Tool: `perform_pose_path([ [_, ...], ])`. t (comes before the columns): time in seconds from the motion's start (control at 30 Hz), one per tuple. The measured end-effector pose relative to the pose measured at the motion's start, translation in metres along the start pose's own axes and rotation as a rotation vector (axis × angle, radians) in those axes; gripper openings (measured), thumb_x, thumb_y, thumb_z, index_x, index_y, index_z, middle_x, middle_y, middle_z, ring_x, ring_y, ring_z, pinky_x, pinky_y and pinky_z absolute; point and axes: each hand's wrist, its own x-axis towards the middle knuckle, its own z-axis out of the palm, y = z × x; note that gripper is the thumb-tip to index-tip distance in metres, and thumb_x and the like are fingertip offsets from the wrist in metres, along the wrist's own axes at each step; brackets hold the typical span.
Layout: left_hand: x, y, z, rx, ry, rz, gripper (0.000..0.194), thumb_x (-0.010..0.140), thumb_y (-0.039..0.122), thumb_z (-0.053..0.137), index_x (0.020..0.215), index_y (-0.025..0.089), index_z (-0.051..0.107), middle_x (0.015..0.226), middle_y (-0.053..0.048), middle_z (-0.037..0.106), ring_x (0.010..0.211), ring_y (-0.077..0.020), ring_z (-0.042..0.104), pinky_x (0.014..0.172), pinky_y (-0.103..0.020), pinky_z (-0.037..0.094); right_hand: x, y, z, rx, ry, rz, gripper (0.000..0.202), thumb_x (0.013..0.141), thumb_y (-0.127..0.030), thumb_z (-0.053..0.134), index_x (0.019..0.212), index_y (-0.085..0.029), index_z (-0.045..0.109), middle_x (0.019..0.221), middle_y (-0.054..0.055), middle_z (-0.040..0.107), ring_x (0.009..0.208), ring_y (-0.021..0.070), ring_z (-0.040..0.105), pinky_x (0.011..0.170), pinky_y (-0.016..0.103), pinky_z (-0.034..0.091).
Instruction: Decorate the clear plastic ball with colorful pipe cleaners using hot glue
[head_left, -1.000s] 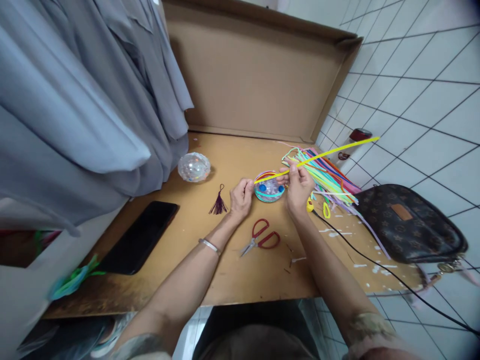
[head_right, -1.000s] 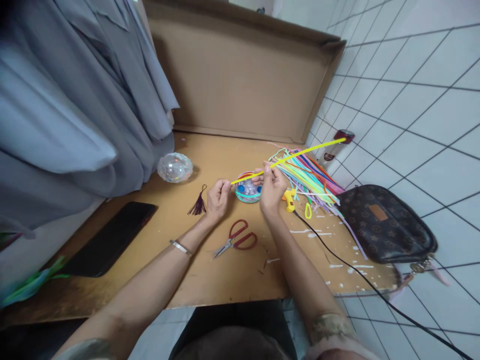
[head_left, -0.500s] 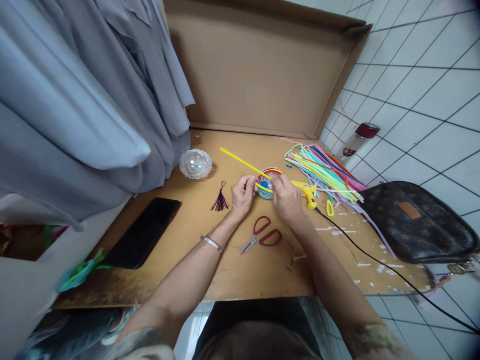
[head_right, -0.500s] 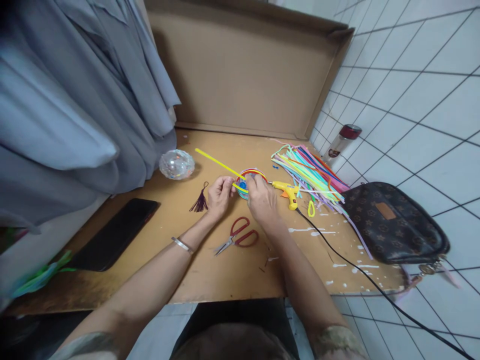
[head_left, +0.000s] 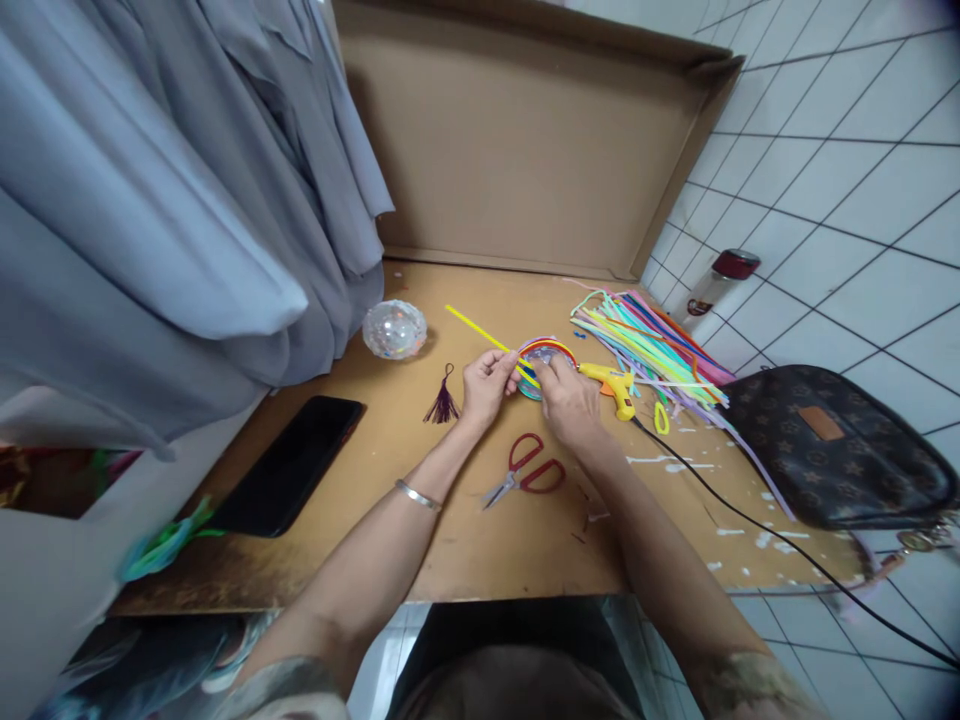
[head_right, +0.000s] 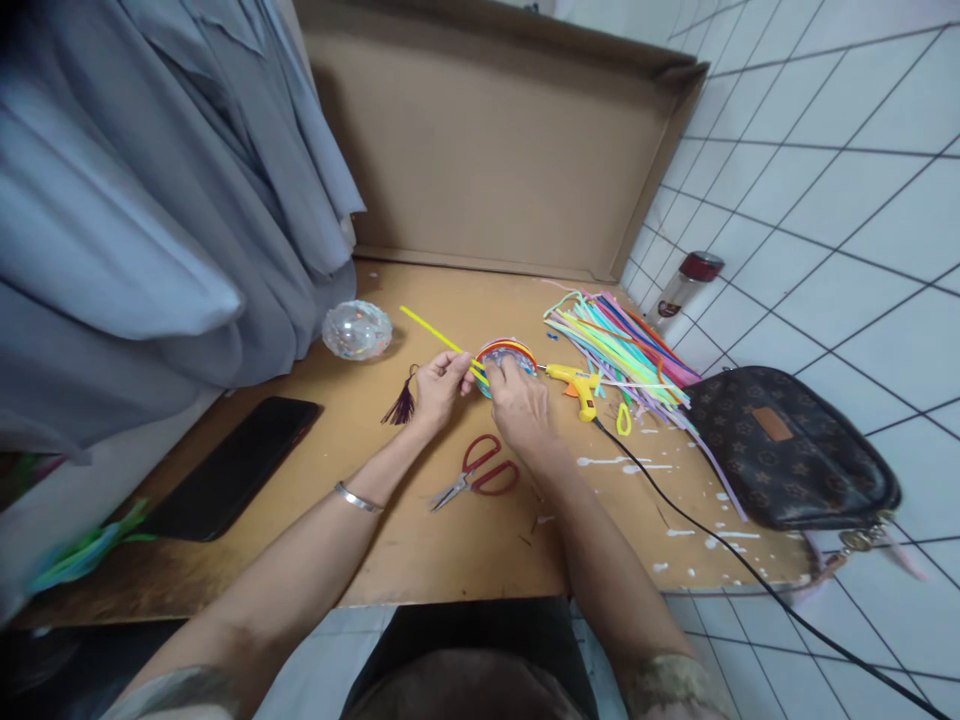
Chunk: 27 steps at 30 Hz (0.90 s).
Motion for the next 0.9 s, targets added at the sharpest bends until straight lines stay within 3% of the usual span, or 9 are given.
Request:
perform_pose_path([
  [0.1,0.001,0.000,-0.001,-0.028,-0.019,-0.014,0.050,0.071,0.060,0.081,0.063,0.017,0.056,0.049,0.005,0.054,0.042,-0.0050,0.044,0.044,-0.019,0.035,-0.001,0.002,0.005,0.097,0.112,-0.017,0.040,0.101,-0.017,0.037,0.130,-0.016,0.064,0.104,0.014,0.069,0.086,0.0228,0.065,0.068,0.030,0.047],
  [0.2,0.003,0.000,-0.001,-0.089,0.043,-0.073,0.051,0.069,0.058,0.083,0.061,0.017,0.053,0.049,0.005,0.054,0.040,-0.0042,0.042,0.043,-0.018,0.034,-0.001,0.005,0.006,0.241,0.296,-0.002,0.040,0.104,-0.025,0.035,0.131,-0.014,0.062,0.111,0.015,0.069,0.098,0.0238,0.066,0.080,0.033,0.052],
  [0.33,0.007,0.003,-0.005,-0.187,0.090,-0.241,0.043,0.073,0.043,0.084,0.064,0.017,0.051,0.050,0.006,0.054,0.039,-0.0035,0.042,0.042,-0.017,0.031,0.000,0.010,0.006,0.408,0.548,0.140,0.036,0.103,-0.023,0.034,0.119,-0.017,0.066,0.102,0.012,0.069,0.095,0.0230,0.065,0.086,0.037,0.053],
  [0.43,0.010,0.007,-0.010,-0.248,0.060,-0.378,0.039,0.076,0.033,0.083,0.066,0.017,0.049,0.049,0.007,0.053,0.039,-0.0029,0.042,0.043,-0.016,0.031,0.000,0.015,0.008,0.498,0.630,0.203,0.030,0.100,-0.023,0.039,0.110,-0.019,0.067,0.095,0.010,0.067,0.090,0.0228,0.063,0.082,0.039,0.053],
  [0.6,0.012,0.008,-0.014,-0.278,0.022,-0.434,0.038,0.076,0.029,0.083,0.068,0.016,0.048,0.050,0.007,0.053,0.040,-0.0025,0.043,0.043,-0.015,0.031,0.000,0.016,0.011,0.524,0.541,0.124,0.024,0.096,-0.026,0.046,0.104,-0.020,0.068,0.095,0.010,0.065,0.090,0.0231,0.062,0.079,0.038,0.051],
  [0.73,0.010,0.006,-0.012,-0.296,0.017,-0.430,0.037,0.076,0.030,0.082,0.069,0.017,0.048,0.050,0.007,0.054,0.040,-0.0029,0.045,0.044,-0.014,0.033,-0.003,0.012,0.010,0.404,0.431,0.027,0.026,0.094,-0.031,0.055,0.113,-0.020,0.067,0.105,0.011,0.067,0.099,0.0255,0.060,0.087,0.039,0.044],
  [0.9,0.010,0.006,-0.011,-0.319,0.017,-0.430,0.033,0.075,0.027,0.080,0.068,0.016,0.049,0.049,0.006,0.055,0.038,-0.0035,0.045,0.043,-0.015,0.034,-0.005,0.010,0.012,0.229,0.320,-0.056,0.028,0.097,-0.034,0.056,0.119,-0.020,0.068,0.108,0.011,0.069,0.101,0.0253,0.057,0.085,0.036,0.036],
])
